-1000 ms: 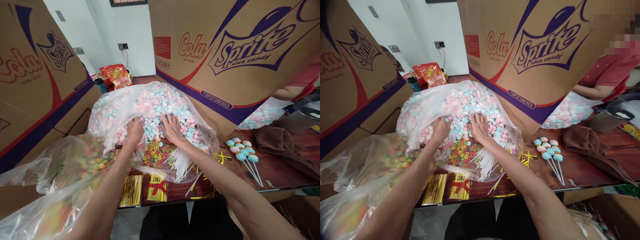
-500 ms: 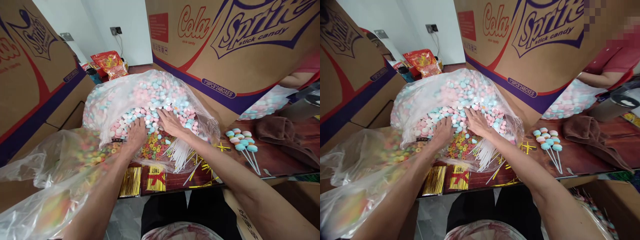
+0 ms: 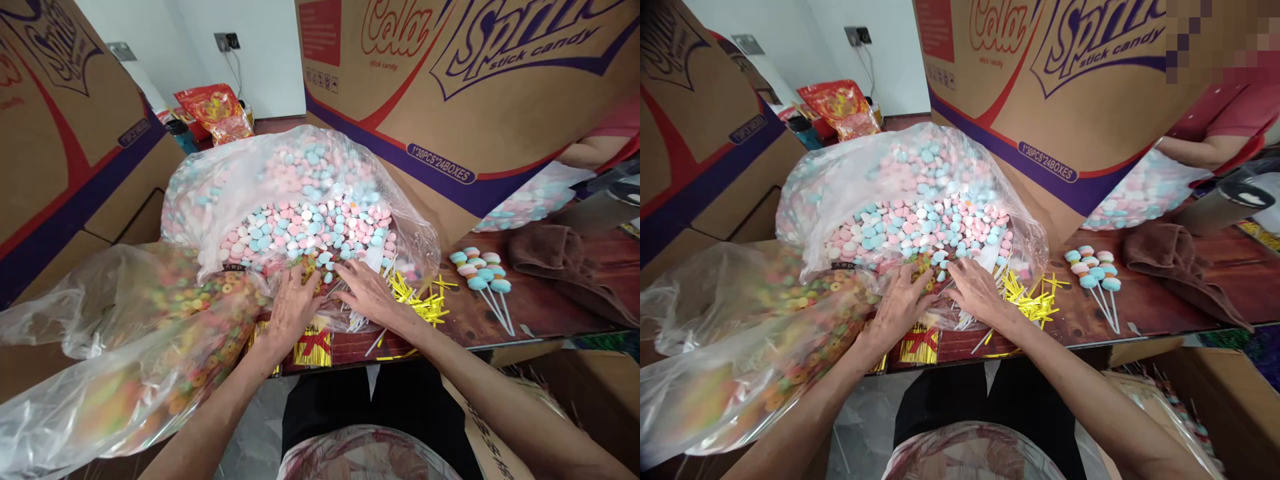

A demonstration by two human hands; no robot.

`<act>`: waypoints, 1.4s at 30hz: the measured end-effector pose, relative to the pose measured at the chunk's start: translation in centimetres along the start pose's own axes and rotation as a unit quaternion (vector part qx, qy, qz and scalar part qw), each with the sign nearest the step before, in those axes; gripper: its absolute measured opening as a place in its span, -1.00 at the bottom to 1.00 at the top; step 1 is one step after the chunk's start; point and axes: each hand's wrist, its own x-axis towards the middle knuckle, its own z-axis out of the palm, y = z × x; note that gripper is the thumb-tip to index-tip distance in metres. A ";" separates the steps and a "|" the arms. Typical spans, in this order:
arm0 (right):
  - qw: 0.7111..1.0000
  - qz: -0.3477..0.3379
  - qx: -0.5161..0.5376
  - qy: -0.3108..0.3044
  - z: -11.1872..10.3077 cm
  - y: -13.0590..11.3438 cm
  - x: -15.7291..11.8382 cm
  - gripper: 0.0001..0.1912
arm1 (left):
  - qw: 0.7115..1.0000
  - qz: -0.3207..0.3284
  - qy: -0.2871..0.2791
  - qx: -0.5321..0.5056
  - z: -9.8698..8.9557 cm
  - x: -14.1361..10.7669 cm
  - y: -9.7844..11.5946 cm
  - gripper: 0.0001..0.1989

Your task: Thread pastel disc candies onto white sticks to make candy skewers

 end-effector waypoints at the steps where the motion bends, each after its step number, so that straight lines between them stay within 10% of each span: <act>1: 1.000 0.011 -0.002 0.001 0.3 -0.3 0.4 -0.63 | 1.000 -0.006 -0.007 0.000 0.4 -0.1 0.0 -0.61; 10: 0.975 0.124 0.179 0.043 0.7 0.2 6.6 -0.89 | 0.993 -0.115 0.007 -0.030 0.4 3.1 -2.3 -0.69; 15: 0.967 0.133 0.185 0.117 -0.6 1.4 3.5 -0.93 | 0.988 -0.111 0.060 -0.093 0.6 2.4 -2.6 -0.71; 21: 0.983 0.181 0.028 0.000 -0.6 -0.8 -0.6 -0.78 | 0.986 -0.065 0.039 -0.149 1.1 1.2 -0.4 -0.71; 36: 0.962 0.265 0.053 -0.028 -0.3 -3.7 0.4 -0.60 | 0.985 -0.066 -0.009 -0.160 1.9 6.5 1.5 -0.74; 42: 0.855 0.308 0.394 0.133 0.1 -1.1 -2.0 -0.53 | 0.954 -0.150 0.036 -0.258 1.8 6.4 -0.3 -0.76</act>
